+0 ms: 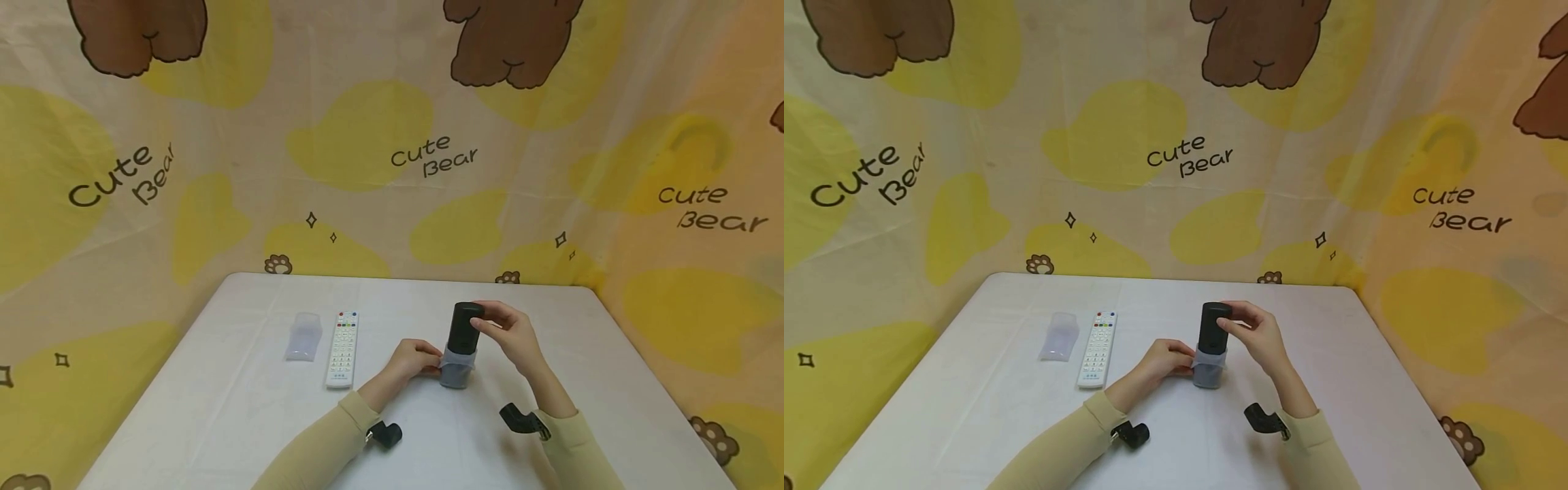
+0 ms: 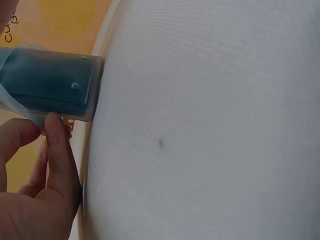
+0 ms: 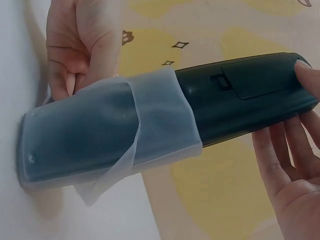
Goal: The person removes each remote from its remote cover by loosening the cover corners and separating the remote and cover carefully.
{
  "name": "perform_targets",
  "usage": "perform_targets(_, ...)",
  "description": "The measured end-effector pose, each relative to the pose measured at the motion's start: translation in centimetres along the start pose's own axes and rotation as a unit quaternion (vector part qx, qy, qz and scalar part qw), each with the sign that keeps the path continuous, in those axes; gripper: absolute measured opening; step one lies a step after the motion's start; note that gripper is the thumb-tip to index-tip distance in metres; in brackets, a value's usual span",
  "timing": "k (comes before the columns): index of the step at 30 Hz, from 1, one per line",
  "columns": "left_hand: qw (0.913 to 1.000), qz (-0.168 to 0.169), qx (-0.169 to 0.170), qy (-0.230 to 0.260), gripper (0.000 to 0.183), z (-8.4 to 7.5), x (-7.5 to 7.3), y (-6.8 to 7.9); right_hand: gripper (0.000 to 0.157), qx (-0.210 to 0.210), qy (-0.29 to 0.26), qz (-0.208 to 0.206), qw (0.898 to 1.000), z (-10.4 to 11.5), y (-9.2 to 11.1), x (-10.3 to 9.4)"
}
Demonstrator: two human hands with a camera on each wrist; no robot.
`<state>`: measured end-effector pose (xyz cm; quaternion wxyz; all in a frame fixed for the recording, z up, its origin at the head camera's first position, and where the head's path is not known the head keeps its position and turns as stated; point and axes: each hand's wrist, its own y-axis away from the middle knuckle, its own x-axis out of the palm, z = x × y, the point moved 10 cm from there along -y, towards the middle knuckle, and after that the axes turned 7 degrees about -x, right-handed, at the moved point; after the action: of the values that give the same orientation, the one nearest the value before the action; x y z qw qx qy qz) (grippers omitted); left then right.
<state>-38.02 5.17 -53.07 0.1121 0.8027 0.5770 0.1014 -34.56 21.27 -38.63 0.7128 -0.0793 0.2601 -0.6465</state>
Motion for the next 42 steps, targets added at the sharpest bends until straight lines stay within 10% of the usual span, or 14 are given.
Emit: perform_targets(42,0.9994,-0.027,0.000,0.020,0.023,-2.7,-3.0,0.4,0.029,0.023,-0.037,-0.092,0.995,-1.0,0.7,-3.1)
